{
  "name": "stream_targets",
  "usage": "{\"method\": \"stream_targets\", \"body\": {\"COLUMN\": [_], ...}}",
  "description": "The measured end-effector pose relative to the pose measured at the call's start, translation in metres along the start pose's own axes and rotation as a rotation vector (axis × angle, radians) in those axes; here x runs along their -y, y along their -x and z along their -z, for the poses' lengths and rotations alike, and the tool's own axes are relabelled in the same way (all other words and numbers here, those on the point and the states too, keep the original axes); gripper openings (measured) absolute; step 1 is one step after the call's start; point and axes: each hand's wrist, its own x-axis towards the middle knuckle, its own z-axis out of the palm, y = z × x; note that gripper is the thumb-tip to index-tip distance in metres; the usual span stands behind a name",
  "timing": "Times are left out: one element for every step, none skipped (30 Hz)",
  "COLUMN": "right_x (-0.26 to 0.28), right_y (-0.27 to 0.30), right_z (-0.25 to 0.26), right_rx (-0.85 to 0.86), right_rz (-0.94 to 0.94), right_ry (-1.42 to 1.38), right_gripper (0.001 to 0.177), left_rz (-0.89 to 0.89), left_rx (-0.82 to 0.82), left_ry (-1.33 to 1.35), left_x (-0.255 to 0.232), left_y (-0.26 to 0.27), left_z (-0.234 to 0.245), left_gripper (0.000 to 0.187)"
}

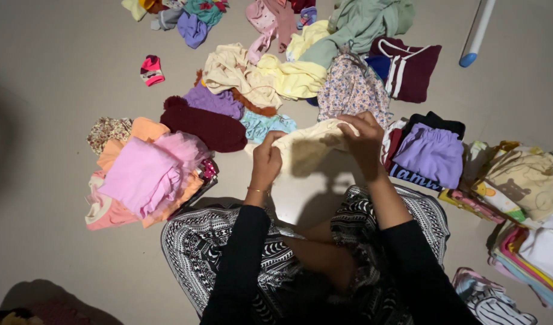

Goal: Folding various baby clothes and sorting them into organized piles on the floor.

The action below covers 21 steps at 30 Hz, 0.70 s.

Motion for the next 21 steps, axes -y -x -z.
{"method": "stream_targets", "body": {"right_x": [0.005, 0.009, 0.014, 0.016, 0.018, 0.020, 0.018, 0.017, 0.015, 0.005, -0.004, -0.013, -0.017, -0.020, -0.023, -0.029, -0.034, -0.040, -0.032, -0.024, -0.016], "right_y": [-0.002, -0.004, -0.006, -0.006, -0.006, -0.007, -0.008, -0.010, -0.013, -0.011, -0.009, -0.009, -0.007, -0.005, -0.004, 0.000, 0.004, 0.008, 0.011, 0.013, 0.016], "right_z": [0.003, 0.006, 0.008, 0.011, 0.014, 0.017, 0.017, 0.019, 0.020, 0.019, 0.018, 0.017, 0.014, 0.011, 0.008, 0.003, -0.002, -0.007, -0.015, -0.023, -0.031], "right_rx": [0.000, -0.046, -0.092, -0.092, -0.097, -0.103, -0.103, -0.093, -0.082, -0.083, -0.074, -0.067, -0.070, -0.070, -0.070, -0.069, -0.053, -0.038, -0.037, 0.137, 0.314], "right_rz": [0.001, 0.051, 0.101, 0.100, 0.114, 0.130, 0.130, 0.175, 0.219, 0.220, 0.297, 0.374, 0.377, 0.249, 0.121, 0.122, 0.047, -0.029, -0.028, -0.130, -0.228], "right_ry": [0.001, 0.089, 0.177, 0.177, 0.170, 0.163, 0.164, 0.181, 0.199, 0.200, 0.294, 0.388, 0.388, 0.272, 0.154, 0.154, 0.005, -0.143, -0.144, -0.108, -0.073], "right_gripper": [0.019, 0.019, 0.019, 0.019, 0.019, 0.019, 0.019, 0.017, 0.016, 0.016, 0.010, 0.006, 0.006, 0.004, 0.007, 0.007, 0.012, 0.017, 0.017, 0.019, 0.024], "left_rz": [-0.001, -0.153, -0.307, -0.306, -0.281, -0.257, -0.257, -0.229, -0.201, -0.202, -0.237, -0.275, -0.279, -0.207, -0.135, -0.135, -0.076, -0.016, -0.016, 0.012, 0.038], "left_rx": [0.000, -0.027, -0.051, -0.050, -0.095, -0.141, -0.141, -0.219, -0.297, -0.297, -0.348, -0.399, -0.401, -0.381, -0.358, -0.360, -0.302, -0.242, -0.243, -0.173, -0.103], "left_ry": [0.002, -0.149, -0.300, -0.300, -0.361, -0.422, -0.422, -0.402, -0.382, -0.381, -0.313, -0.244, -0.243, -0.068, 0.107, 0.107, 0.260, 0.411, 0.411, 0.370, 0.329], "left_x": [-0.020, -0.039, -0.059, -0.052, -0.045, -0.038, -0.040, -0.042, -0.044, -0.034, -0.024, -0.013, 0.007, 0.026, 0.046, 0.039, 0.032, 0.025, 0.025, 0.024, 0.023], "left_y": [0.002, 0.004, 0.006, 0.006, 0.006, 0.005, 0.005, 0.005, 0.005, 0.002, 0.000, -0.003, -0.009, -0.013, -0.018, -0.018, -0.018, -0.018, -0.016, -0.014, -0.011], "left_z": [0.002, 0.005, 0.008, 0.007, 0.006, 0.004, 0.007, 0.009, 0.011, 0.012, 0.013, 0.014, 0.014, 0.015, 0.016, 0.015, 0.015, 0.014, 0.011, 0.009, 0.007], "left_gripper": [0.036, 0.028, 0.030, 0.030, 0.026, 0.022, 0.022, 0.020, 0.020, 0.020, 0.018, 0.017, 0.017, 0.017, 0.018, 0.018, 0.019, 0.021, 0.021, 0.020, 0.019]}}
